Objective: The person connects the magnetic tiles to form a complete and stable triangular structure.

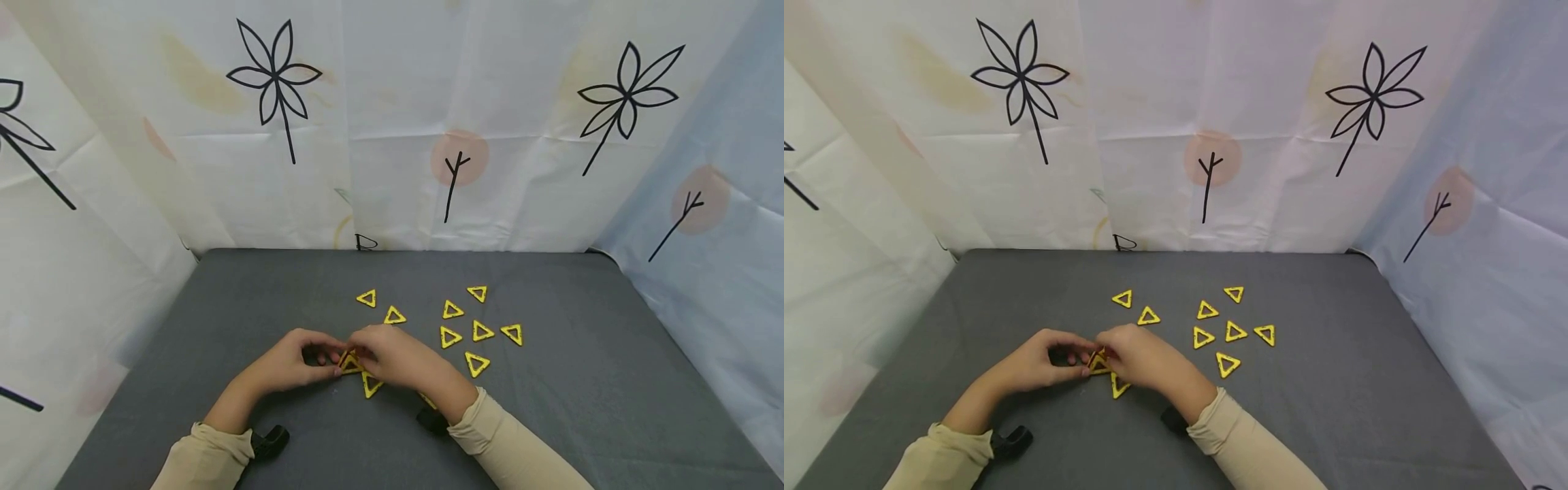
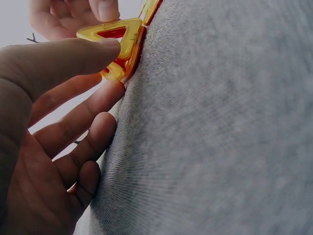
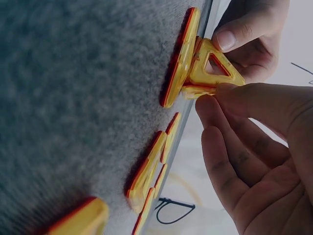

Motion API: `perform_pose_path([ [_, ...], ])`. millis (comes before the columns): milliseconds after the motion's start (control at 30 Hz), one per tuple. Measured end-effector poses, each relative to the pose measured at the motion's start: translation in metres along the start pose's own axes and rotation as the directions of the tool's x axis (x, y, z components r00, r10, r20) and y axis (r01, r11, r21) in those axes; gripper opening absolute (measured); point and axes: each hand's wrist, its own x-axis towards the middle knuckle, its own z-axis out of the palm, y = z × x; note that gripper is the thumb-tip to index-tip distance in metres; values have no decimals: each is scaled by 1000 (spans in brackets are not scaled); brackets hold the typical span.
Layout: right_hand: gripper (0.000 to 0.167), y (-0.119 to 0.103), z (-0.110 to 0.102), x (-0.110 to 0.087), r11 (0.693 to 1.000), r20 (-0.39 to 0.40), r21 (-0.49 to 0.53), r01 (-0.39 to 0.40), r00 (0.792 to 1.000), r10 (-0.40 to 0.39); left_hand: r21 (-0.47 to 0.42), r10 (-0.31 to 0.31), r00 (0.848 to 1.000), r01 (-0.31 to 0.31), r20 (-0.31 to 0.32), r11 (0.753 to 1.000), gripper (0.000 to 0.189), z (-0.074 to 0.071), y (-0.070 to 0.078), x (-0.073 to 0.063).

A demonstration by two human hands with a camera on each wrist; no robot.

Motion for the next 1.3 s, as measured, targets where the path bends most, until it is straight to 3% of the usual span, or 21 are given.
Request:
perform_pose_path([
  [200, 24, 2, 0, 1, 998, 38, 42, -41, 999, 39, 11, 32, 999, -32, -4, 999, 27, -2, 1, -1],
  [500, 20, 5, 2, 2, 992, 35, 117, -50, 998, 47, 26, 91, 996, -91, 1, 996, 15, -2, 1, -1],
  [767, 21, 8, 3, 4, 978, 47, 196, -73, 997, 65, 20, 94, 996, -94, -6, 995, 15, -2, -4, 0],
  [1300, 31, 15, 0, 3, 965, 93, 242, -106, 992, 85, 63, 53, 997, -50, -55, 997, 16, -9, -7, -2],
])
